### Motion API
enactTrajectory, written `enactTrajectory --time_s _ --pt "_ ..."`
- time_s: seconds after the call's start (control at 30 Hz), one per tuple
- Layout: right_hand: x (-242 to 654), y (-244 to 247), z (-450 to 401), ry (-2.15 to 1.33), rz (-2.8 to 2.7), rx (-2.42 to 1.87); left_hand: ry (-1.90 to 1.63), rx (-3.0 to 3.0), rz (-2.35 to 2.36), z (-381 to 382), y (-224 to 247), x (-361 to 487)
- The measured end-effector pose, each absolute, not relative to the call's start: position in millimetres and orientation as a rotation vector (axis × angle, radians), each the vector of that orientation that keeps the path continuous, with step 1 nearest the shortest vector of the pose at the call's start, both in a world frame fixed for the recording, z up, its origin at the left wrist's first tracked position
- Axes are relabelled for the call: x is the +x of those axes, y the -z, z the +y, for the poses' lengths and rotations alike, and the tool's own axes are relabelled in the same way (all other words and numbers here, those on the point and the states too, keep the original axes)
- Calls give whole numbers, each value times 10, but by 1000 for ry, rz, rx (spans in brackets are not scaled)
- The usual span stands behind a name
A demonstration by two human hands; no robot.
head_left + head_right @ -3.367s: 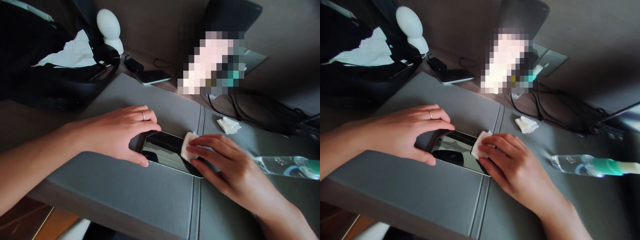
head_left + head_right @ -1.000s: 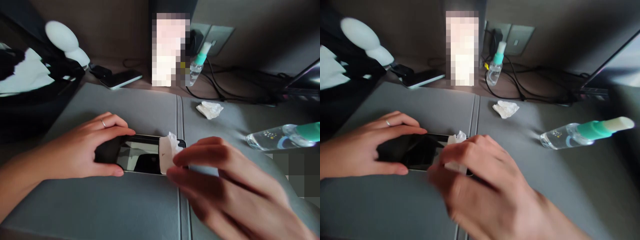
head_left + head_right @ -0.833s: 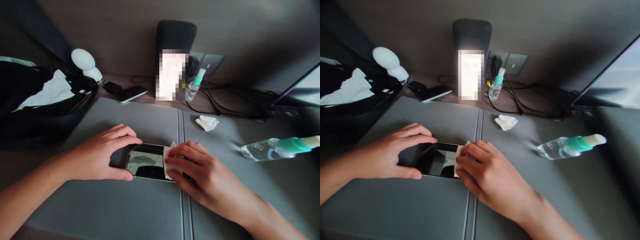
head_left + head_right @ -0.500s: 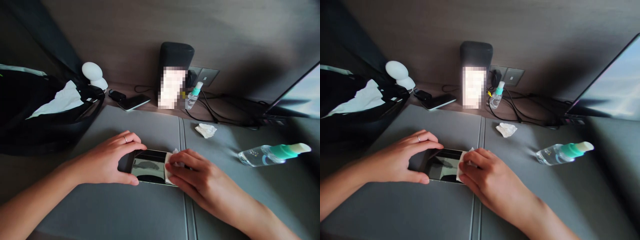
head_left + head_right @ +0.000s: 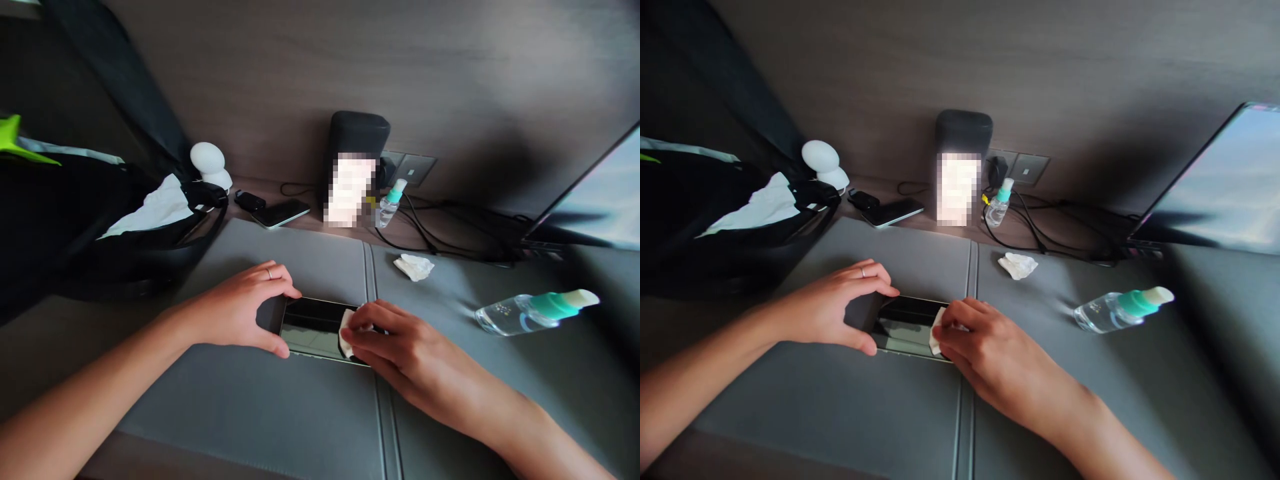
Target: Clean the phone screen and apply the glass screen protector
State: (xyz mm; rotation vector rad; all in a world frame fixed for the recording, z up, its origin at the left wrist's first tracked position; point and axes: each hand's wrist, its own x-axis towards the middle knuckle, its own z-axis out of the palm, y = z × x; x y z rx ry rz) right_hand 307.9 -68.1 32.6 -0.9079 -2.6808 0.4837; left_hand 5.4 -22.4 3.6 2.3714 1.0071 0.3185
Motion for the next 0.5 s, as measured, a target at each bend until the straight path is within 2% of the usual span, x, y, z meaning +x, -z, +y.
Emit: enactTrajectory --time_s 0.3,0.5 --pt "2559 -261 -489 -394 -2838 -769 -315 2320 1026 -242 -5 46" --pt "2973 -259 -553 -419 -2790 -762 -332 2353 1017 -245 -6 43"
